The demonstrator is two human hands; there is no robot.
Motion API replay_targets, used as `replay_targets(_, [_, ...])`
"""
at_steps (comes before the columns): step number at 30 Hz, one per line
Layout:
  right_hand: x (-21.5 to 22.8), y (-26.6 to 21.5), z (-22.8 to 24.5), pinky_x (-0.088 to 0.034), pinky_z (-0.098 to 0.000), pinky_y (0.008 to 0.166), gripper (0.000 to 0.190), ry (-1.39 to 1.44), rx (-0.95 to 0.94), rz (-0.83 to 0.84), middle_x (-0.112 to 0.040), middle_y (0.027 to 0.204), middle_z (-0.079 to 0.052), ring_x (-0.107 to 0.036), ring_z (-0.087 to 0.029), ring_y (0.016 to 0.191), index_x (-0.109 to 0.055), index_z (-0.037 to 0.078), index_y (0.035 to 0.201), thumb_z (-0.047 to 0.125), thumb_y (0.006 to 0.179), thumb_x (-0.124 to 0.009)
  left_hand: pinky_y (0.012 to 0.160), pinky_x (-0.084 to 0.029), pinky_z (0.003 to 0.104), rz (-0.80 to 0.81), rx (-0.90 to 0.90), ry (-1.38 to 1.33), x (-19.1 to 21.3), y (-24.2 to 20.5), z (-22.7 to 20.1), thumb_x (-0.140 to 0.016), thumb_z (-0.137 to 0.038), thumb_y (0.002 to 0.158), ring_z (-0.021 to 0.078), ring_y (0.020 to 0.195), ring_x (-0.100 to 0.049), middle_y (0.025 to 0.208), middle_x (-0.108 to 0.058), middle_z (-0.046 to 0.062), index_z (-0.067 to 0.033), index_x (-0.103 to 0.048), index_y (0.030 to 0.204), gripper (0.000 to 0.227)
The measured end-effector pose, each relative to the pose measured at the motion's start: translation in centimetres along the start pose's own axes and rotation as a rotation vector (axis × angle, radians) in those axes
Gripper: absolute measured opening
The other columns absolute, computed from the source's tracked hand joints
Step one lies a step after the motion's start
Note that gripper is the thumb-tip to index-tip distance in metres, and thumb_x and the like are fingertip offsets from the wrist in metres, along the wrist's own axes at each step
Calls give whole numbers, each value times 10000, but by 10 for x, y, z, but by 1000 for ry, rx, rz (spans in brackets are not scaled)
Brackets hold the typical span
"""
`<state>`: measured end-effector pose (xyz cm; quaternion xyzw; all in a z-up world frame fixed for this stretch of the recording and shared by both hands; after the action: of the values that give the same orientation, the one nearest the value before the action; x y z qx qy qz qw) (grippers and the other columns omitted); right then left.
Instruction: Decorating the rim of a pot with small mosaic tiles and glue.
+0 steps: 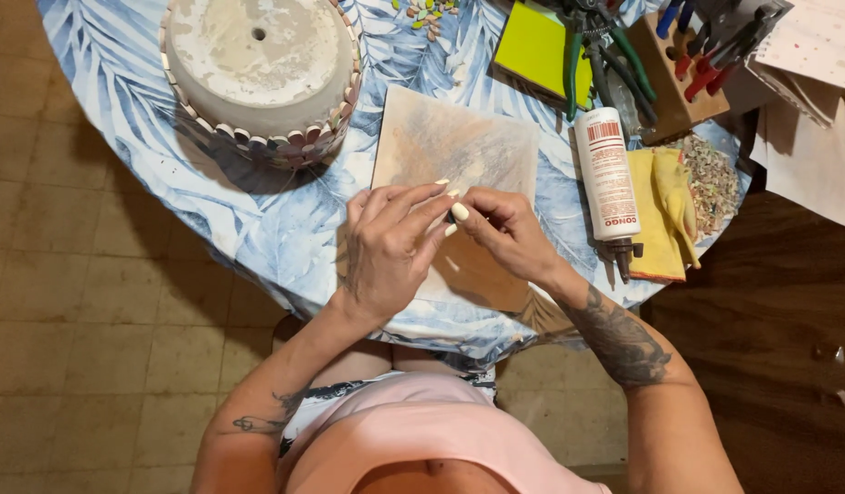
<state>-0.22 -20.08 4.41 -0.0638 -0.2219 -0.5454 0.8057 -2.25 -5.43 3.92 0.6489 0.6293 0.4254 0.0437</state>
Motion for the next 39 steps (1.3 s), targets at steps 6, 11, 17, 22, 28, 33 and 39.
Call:
replay_targets(6, [9,-32,-20,-400,-306,427,156,-530,228,13,-431,546,-90,-480,-277,494,-500,52,707,126,833,-444,833,-314,448,251,-89,185,-8,-33,-3,-591,-267,753,254,926,-540,987,-575,88,-110,-564,1022,312])
replay_targets(11, [6,-59,-27,-402,-261,426,121,-1052,371,11,-395,556,-29,-492,-189,520,-456,127,632,175,735,-497,980,-83,548,523,-107,379,-7,-46,-5,-530,-435,751,273,1068,-448,1131,-508,143,-109,-551,1083,465])
replay_targets(17, [-16,-19,-43,-424,-342,459,138,-1026,345,-18,-428,595,-51,-515,-250,575,-451,118,687,212,779,-496,1006,-21,552,618,-108,387,-7,-47,-2,-478,-503,753,281,1106,-422,1182,-463,147,-117,-506,1138,546])
replay_targets(22, [-28,85,-73,-421,-314,466,134,-1072,405,-106,-433,622,-22,-521,-223,600,-455,135,699,225,792,-489,1005,-30,557,601,-91,403,-6,-48,-4,-518,-536,705,283,1102,-422,1186,-457,145,-126,-503,1138,596])
replay_targets(28, [-20,38,-49,-422,-354,471,154,-1039,335,-17,-442,607,-54,-526,-264,593,-448,127,686,226,801,-472,1010,-47,548,600,-87,374,-4,-47,-4,-543,-538,682,282,1086,-433,1177,-463,148,-119,-509,1128,613])
replay_targets(33, [0,-53,-43,-439,-332,465,127,-1080,201,56,-450,605,-27,-538,-233,601,-443,172,677,258,761,-483,1012,-57,551,569,-121,360,-6,-47,-2,-536,-564,668,305,1078,-430,1165,-462,170,-104,-519,1115,641])
replay_targets(39, [-13,-11,-35,-325,-388,407,177,-896,237,105,-477,588,-67,-480,-271,527,-471,99,684,201,826,-440,1018,-63,523,597,-173,550,-6,-48,-2,-475,-609,673,276,1127,-394,1243,-425,106,-173,-476,1165,657])
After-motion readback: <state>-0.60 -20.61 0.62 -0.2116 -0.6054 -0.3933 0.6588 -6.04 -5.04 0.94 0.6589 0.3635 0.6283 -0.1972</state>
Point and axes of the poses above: each hand's wrist, its own y-axis towards the middle knuckle, its own x-axis out of the back of the hand, z = x × y, the point moved 3 cm from there along y, towards the middle knuckle
